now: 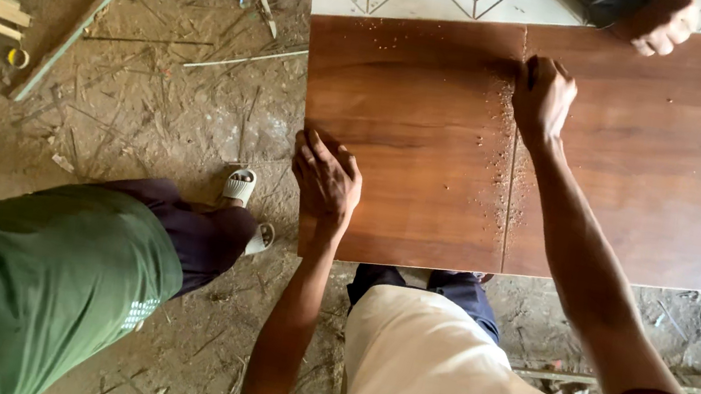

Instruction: The person holds a large decorative wood-grain panel steady with one hand and sands its surface with a sanding block held in the other hand, working along the panel and across the patterned inlay section. Another worker helps position the panel at the start.

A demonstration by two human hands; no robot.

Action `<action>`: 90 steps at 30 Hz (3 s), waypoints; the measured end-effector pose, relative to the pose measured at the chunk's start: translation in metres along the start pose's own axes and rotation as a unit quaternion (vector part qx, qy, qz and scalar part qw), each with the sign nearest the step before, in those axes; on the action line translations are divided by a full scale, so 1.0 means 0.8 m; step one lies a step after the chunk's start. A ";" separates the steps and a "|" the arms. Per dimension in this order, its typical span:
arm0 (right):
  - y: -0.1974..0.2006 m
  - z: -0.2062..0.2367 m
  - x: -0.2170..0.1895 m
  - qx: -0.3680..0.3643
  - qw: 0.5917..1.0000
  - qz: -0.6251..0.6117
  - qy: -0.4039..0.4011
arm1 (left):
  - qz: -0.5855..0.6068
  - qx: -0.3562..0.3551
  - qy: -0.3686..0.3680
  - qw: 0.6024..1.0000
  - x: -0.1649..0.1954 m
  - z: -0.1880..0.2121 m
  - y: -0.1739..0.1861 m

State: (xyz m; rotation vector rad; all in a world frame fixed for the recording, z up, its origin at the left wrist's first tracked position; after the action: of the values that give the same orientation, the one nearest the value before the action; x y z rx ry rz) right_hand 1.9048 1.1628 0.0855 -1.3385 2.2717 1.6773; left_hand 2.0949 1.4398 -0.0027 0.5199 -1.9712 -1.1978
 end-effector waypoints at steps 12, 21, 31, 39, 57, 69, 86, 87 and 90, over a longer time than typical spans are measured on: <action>-0.009 -0.069 -0.006 0.000 1.000 -0.009 -0.008 | -0.006 -0.005 -0.005 1.000 0.004 -0.005 0.003; 0.010 -0.028 -0.014 0.019 0.999 -0.030 0.037 | 0.004 -0.011 0.009 1.000 0.005 -0.006 0.005; -0.005 -0.060 -0.013 -0.025 0.998 0.034 0.047 | 0.007 -0.022 0.026 0.999 0.002 -0.006 0.004; 0.043 0.108 -0.025 -0.025 0.999 0.037 -0.012 | -0.009 -0.036 0.016 0.999 -0.001 -0.006 -0.005; 0.030 0.117 0.000 -0.045 0.997 0.055 -0.004 | -0.006 -0.051 0.000 0.999 -0.003 -0.005 -0.006; 0.176 0.408 0.025 -0.182 0.941 -0.040 -0.282 | -0.017 -0.042 -0.029 0.999 0.015 -0.010 0.019; 0.166 0.055 0.265 -0.135 0.986 -0.092 0.010 | -0.182 0.037 0.177 0.966 0.008 -0.021 -0.039; 0.161 0.027 0.280 -0.139 0.984 -0.103 0.033 | -0.162 0.039 0.186 0.968 0.012 -0.022 -0.042; 0.138 -0.051 0.313 -0.158 0.978 -0.055 0.128 | -0.120 0.052 0.199 0.971 0.014 -0.023 -0.039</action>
State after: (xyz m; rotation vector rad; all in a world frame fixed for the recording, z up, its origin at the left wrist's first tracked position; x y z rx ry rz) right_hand 1.6946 0.9833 0.0696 -1.8051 2.0602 1.9935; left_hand 2.1009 1.4074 -0.0206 0.9956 -1.6624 -1.0366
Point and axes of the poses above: each hand's wrist, its own z-axis away from the middle knuckle, its own y-axis out of the back of the hand, x = y × z, the point moved 5 cm from there along -z, towards the middle knuckle, and after that the axes turned 1 degree about -x, right-handed, at the moved point
